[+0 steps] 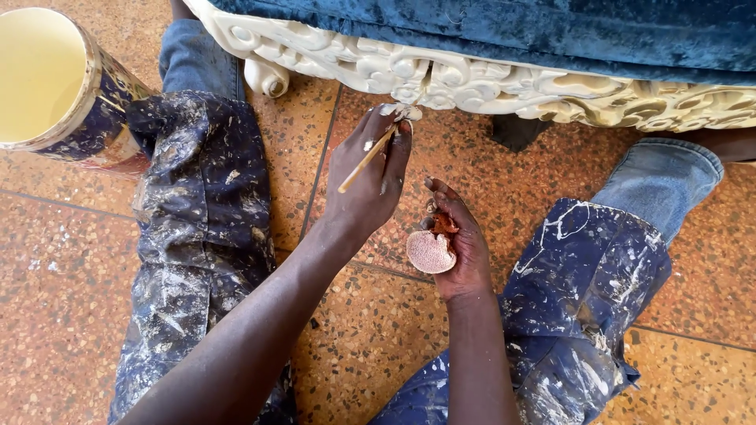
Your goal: A person sitting on the floor uses a small paintbrush to apply paint to the intricate carvings of a furniture frame and a decorative piece.
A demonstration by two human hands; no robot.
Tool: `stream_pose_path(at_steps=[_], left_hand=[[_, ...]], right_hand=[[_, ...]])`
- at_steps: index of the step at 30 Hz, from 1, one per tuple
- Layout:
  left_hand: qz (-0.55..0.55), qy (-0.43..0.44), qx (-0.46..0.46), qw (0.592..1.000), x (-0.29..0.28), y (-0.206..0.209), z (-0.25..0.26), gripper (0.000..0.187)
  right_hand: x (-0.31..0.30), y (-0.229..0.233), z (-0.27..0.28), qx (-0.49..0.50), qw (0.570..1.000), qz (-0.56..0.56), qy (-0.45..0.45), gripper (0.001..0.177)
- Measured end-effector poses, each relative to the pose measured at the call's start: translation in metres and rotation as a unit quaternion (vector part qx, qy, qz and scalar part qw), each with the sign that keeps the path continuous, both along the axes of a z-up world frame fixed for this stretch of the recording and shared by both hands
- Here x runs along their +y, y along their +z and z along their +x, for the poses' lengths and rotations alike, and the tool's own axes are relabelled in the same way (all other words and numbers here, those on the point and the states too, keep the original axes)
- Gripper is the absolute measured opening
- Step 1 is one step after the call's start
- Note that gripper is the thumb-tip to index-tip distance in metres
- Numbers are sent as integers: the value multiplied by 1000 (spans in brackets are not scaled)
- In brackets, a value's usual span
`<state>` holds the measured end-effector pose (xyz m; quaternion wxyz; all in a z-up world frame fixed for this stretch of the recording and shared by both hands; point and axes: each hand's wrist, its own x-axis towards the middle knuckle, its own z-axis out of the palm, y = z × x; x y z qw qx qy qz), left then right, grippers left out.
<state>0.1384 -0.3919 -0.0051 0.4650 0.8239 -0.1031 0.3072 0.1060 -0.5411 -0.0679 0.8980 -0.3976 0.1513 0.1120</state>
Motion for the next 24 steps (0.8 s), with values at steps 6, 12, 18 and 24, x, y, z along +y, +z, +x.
stream_pose_path(at_steps=[6, 12, 18, 24], left_hand=[[180, -33, 94, 979, 2, -5, 8, 32], [322, -30, 162, 932, -13, 5, 20, 45], [359, -16, 148, 921, -24, -13, 16, 44], [372, 4, 127, 919, -20, -22, 32, 42]], right_hand=[[8, 2, 0, 36, 999, 3, -8, 42], [6, 16, 0, 44, 998, 29, -16, 43], [-30, -4, 4, 34, 998, -2, -51, 43], [-28, 17, -6, 23, 999, 1, -46, 42]])
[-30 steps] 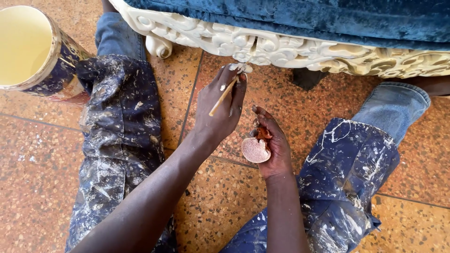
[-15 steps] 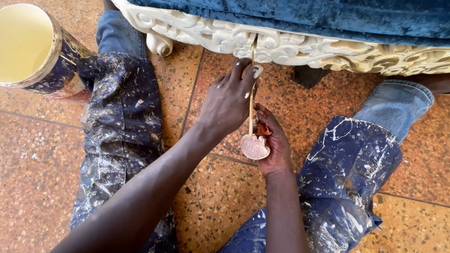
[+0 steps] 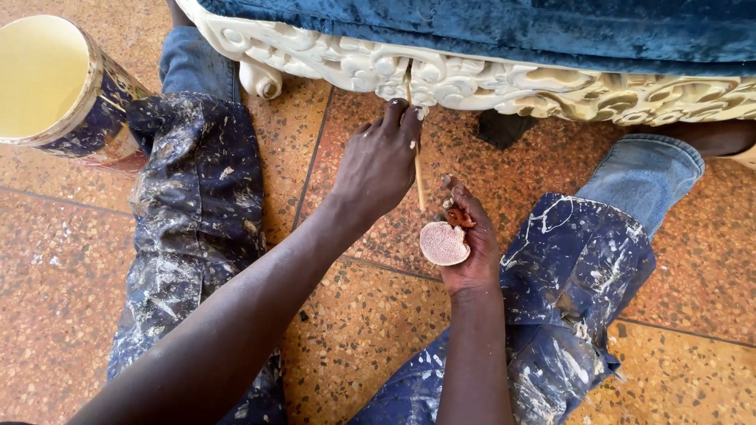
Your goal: A person sitting on the floor uses a small paintbrush to apply paint to the intricate carvings of a furniture frame and a decorative piece.
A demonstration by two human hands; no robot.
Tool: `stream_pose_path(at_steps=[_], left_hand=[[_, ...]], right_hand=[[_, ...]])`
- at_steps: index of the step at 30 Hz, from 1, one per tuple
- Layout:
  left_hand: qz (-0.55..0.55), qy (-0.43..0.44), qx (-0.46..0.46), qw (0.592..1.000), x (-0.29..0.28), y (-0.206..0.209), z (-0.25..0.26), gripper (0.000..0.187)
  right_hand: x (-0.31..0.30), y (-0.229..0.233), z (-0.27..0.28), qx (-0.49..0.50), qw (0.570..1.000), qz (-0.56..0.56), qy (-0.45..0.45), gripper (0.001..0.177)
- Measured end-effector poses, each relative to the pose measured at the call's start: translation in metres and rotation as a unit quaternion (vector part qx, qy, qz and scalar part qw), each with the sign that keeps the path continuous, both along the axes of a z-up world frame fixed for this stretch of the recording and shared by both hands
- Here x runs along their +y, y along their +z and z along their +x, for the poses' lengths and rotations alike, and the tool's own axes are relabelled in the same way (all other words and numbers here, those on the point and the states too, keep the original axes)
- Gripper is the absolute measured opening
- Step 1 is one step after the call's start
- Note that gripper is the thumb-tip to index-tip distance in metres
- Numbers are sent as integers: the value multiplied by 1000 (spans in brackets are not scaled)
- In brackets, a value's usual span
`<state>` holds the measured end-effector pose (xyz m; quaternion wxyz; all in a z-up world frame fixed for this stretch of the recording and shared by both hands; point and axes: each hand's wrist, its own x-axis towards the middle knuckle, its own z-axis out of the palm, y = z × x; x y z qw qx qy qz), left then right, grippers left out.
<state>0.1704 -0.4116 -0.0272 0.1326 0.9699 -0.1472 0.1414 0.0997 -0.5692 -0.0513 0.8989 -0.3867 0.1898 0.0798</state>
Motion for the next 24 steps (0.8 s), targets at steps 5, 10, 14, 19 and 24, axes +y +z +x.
stream_pose_path(at_steps=[5, 10, 14, 19, 24], left_hand=[[-79, -3, 51, 996, 4, 25, -20, 42], [-132, -10, 27, 991, 6, 15, -8, 35], [-167, -22, -2, 986, 11, 5, 1, 32], [-233, -32, -41, 971, 14, 16, -30, 25], [-395, -33, -54, 916, 17, 5, -13, 34]], right_hand=[[3, 1, 1, -9, 1000, 4, 11, 44], [8, 0, 2, -9, 1000, 6, 29, 45], [4, -16, 5, 14, 999, 23, 28, 46], [7, -21, 10, 31, 998, 29, 36, 46], [14, -36, 9, 2, 998, 14, 55, 44]])
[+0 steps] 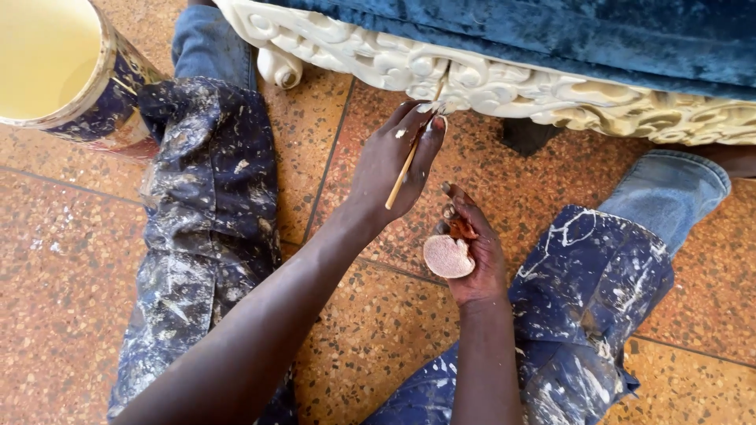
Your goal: A person sitting on the floor uses a small paintbrush to apply paint to the intricate carvings of a furniture frame and a decorative piece.
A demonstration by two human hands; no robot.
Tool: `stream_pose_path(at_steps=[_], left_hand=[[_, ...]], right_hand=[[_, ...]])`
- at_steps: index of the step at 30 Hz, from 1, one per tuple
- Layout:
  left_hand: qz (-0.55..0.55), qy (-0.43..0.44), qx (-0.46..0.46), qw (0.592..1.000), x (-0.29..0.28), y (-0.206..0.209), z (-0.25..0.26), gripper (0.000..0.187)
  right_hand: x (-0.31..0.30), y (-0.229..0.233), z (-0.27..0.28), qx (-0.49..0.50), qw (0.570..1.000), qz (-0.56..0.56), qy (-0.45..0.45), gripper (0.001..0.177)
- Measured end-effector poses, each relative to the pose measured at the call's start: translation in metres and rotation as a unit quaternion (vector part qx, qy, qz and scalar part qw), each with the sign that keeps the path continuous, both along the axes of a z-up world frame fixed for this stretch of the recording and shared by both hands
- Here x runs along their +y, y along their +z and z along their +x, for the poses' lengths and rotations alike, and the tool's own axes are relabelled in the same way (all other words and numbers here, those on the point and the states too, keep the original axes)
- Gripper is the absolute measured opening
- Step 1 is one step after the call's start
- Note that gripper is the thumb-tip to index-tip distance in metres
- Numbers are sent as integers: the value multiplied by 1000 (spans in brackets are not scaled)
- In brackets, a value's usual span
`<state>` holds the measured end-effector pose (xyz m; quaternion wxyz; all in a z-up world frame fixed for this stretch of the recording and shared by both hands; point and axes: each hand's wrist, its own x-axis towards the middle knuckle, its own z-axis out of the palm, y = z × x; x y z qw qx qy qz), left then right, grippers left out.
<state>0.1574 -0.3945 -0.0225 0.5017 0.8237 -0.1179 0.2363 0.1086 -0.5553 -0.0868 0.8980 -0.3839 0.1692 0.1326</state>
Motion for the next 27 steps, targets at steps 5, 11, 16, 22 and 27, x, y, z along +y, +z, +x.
stream_pose_path(at_steps=[5, 11, 16, 22, 27], left_hand=[[-262, -56, 92, 959, 10, -19, -3, 41], [-369, -44, 149, 916, 21, -27, -18, 37], [-266, -63, 192, 942, 22, -4, -7, 46], [-336, -98, 199, 916, 24, -5, -13, 35], [-337, -59, 103, 934, 3, -28, -7, 38]], right_hand=[[-7, -20, 0, 32, 999, -36, 0, 45], [-2, -11, -4, 46, 997, -68, 17, 44], [10, -9, -13, 87, 996, 3, -31, 42], [16, -16, -15, 92, 994, -35, -39, 36], [26, 18, 10, -77, 965, -246, 43, 48]])
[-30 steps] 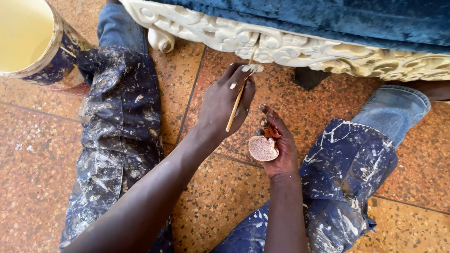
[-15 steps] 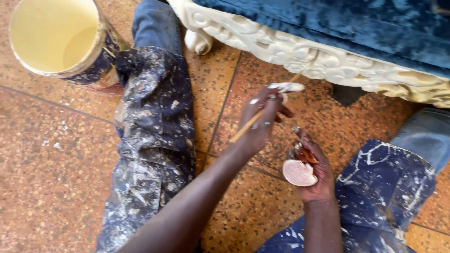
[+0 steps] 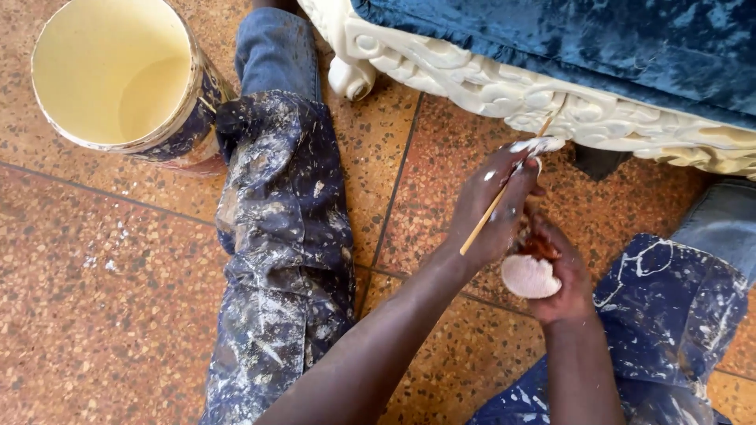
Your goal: A person sitting on the floor uses a small paintbrush to apply paint to the intricate carvings of a furniture frame and a decorative piece.
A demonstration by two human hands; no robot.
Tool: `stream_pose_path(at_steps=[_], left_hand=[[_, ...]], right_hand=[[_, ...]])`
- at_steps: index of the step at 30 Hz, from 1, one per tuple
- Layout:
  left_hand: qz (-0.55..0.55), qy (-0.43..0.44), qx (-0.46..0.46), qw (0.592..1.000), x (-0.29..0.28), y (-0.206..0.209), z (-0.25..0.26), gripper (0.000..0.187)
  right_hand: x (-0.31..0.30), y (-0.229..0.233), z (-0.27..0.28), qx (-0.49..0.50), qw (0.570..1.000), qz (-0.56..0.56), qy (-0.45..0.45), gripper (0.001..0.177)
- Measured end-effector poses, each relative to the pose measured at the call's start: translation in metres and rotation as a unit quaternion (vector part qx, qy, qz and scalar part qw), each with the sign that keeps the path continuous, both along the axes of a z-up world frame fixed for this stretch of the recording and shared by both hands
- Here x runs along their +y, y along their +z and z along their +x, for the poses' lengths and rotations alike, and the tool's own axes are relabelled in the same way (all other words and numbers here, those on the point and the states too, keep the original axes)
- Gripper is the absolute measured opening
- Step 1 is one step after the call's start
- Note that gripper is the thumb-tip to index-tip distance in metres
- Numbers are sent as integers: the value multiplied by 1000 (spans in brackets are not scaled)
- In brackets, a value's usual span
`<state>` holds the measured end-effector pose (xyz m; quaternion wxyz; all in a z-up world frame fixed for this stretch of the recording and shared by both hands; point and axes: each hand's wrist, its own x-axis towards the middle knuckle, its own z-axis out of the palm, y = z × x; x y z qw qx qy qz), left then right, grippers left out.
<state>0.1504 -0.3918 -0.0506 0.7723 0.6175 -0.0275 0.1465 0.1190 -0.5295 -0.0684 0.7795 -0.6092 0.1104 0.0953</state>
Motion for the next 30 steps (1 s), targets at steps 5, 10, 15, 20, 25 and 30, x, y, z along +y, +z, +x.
stream_pose_path(at_steps=[5, 10, 15, 20, 25, 30], left_hand=[[17, 11, -62, 998, 1, -14, 1, 31], [64, 13, -92, 994, 6, -2, 1, 29], [261, 40, -63, 962, 13, 40, -31, 28], [345, 47, -40, 936, 6, 34, -31, 33], [439, 81, -46, 894, -10, 47, -13, 31], [513, 51, 77, 854, -24, 68, -1, 40]], right_hand=[[-16, 14, 29, 65, 991, 108, -44, 39], [-22, 11, 15, 57, 990, 121, -53, 42], [-25, -8, 10, 71, 987, 142, -38, 44], [-22, 6, 13, 51, 979, 195, -17, 43], [-30, 0, 9, 26, 973, 227, -9, 42], [-34, 11, 4, 11, 964, 265, -9, 44]])
